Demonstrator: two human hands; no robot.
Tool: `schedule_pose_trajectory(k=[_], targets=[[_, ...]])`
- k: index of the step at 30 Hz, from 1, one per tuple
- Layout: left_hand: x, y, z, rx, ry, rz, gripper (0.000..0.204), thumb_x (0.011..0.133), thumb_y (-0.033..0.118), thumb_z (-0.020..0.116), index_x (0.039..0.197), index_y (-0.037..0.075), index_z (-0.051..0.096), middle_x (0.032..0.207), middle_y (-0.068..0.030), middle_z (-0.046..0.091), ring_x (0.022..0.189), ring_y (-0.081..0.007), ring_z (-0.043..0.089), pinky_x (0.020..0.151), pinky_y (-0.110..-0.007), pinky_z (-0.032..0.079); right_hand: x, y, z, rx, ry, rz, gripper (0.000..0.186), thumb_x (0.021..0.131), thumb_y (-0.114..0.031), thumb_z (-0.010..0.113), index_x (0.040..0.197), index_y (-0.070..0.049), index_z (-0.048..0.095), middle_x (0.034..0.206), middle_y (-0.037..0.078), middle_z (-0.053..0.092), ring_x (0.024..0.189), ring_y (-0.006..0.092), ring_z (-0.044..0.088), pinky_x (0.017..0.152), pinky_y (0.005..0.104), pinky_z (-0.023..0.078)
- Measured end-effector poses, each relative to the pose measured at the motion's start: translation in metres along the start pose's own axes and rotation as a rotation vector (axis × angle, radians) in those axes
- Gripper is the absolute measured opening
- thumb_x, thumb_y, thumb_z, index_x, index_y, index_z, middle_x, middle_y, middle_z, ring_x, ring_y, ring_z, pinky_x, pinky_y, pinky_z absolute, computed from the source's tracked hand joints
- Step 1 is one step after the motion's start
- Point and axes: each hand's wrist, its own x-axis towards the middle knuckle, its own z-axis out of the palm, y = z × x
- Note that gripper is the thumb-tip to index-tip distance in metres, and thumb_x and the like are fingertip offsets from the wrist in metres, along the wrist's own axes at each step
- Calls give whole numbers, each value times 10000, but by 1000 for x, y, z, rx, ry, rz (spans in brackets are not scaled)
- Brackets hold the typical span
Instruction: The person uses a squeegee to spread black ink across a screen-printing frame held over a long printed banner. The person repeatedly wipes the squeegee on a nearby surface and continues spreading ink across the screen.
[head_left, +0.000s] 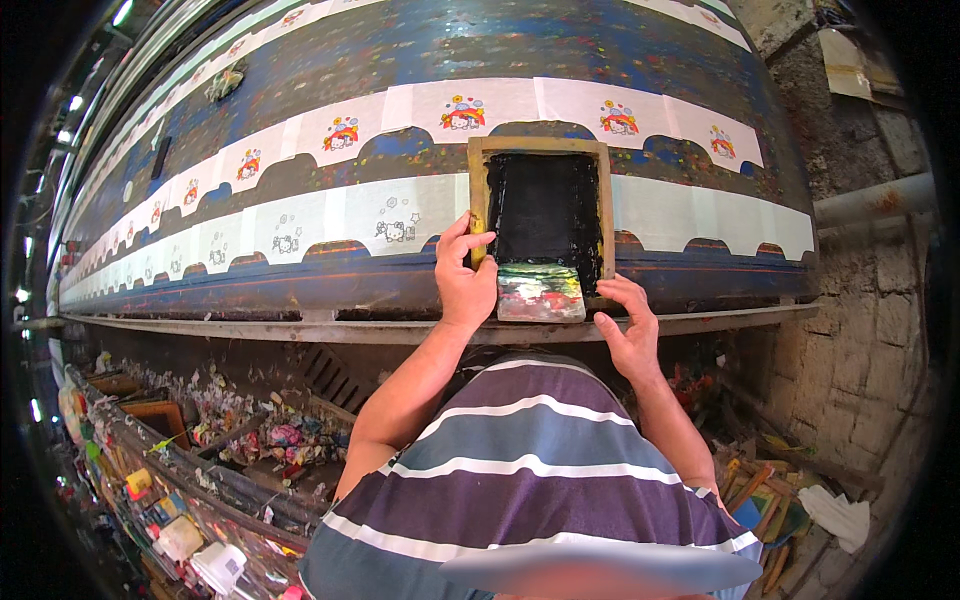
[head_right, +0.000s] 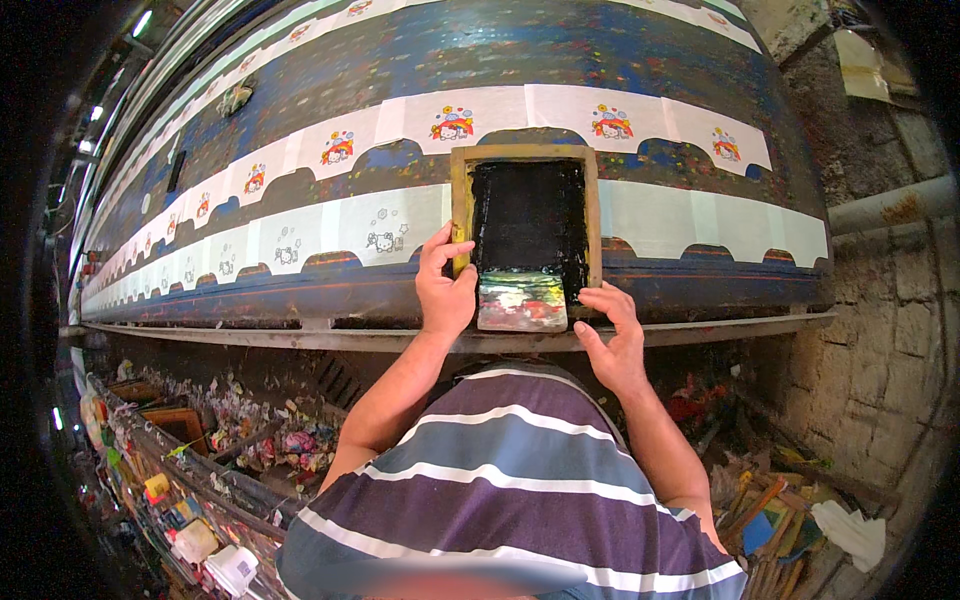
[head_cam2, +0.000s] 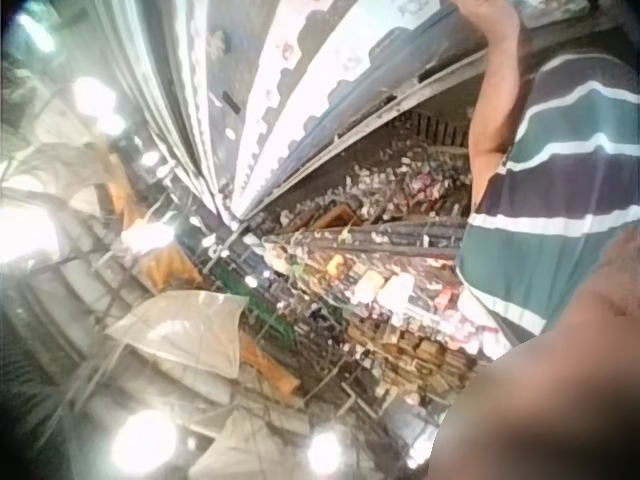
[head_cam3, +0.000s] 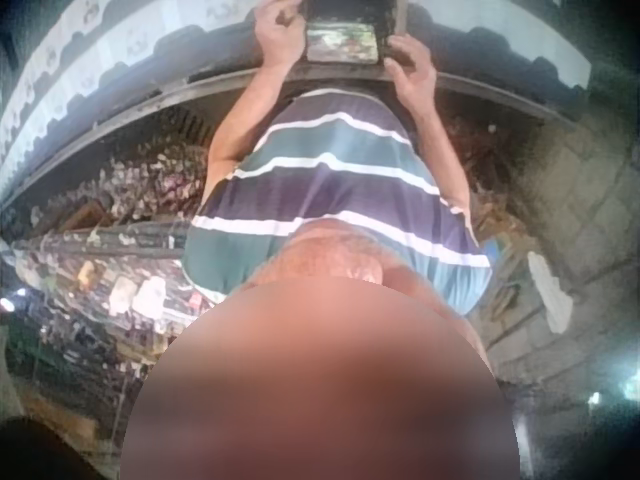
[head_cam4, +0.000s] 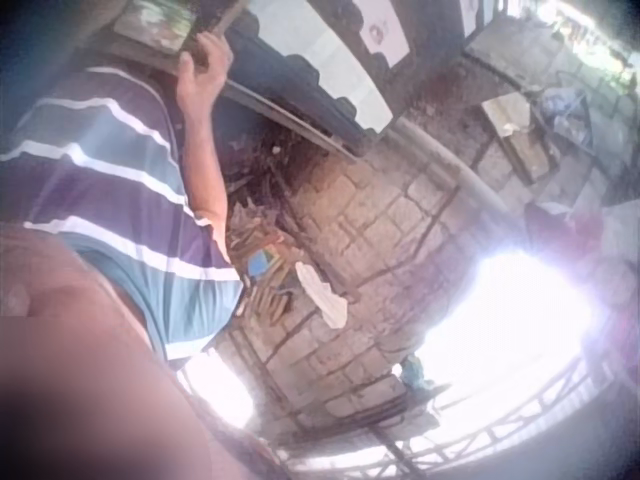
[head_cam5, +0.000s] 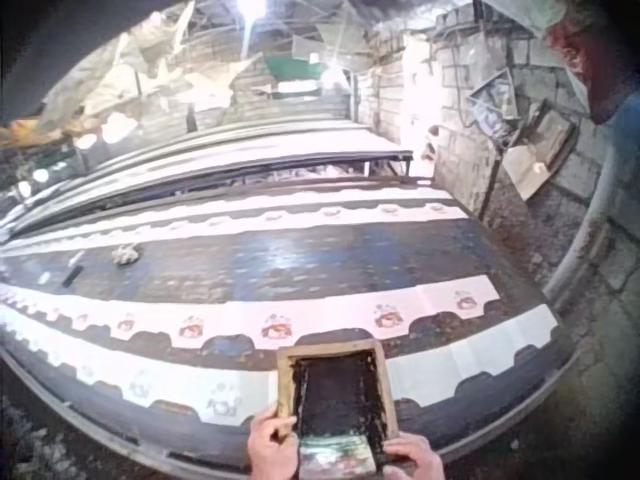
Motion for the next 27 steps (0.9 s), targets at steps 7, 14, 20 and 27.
schedule_pose_trajectory(k=[7, 14, 20, 27], targets=[[0, -2, 2, 61, -36, -78, 419, 836, -124, 728, 1194, 67, 828, 1565, -228, 668, 1479, -400, 625, 1259, -467, 490, 8, -18, 3, -325, -3, -124, 502, 893, -52, 895, 1382, -58, 779, 1462, 176, 717, 1471, 433, 616, 1246, 544, 480], [9, -6, -6, -91, -69, -164, 433, 951, -97, 733, 1358, 45, 777, 1534, -203, 688, 1341, -297, 718, 1115, -397, 593, 40, -50, 26, -596, -365, -449, 583, 832, -135, 929, 1390, -101, 766, 1479, 155, 676, 1417, 413, 637, 1160, 557, 526], [24, 2, -14, -21, -126, -381, 631, 970, -109, 774, 1578, 6, 645, 1340, -149, 775, 958, -153, 730, 893, -346, 631, 78, -59, 20, -601, -508, -481, 454, 876, -15, 705, 1327, -34, 756, 1323, 181, 745, 1257, 411, 705, 1107, 530, 563], [40, 22, -21, 74, -211, -546, 794, 938, -93, 817, 1677, 17, 549, 1198, -116, 769, 880, -137, 701, 843, -328, 621, 173, -45, 0, -472, -612, -332, 419, 939, 65, 700, 1342, -39, 743, 1219, 212, 759, 1207, 461, 710, 1040, 553, 583]])
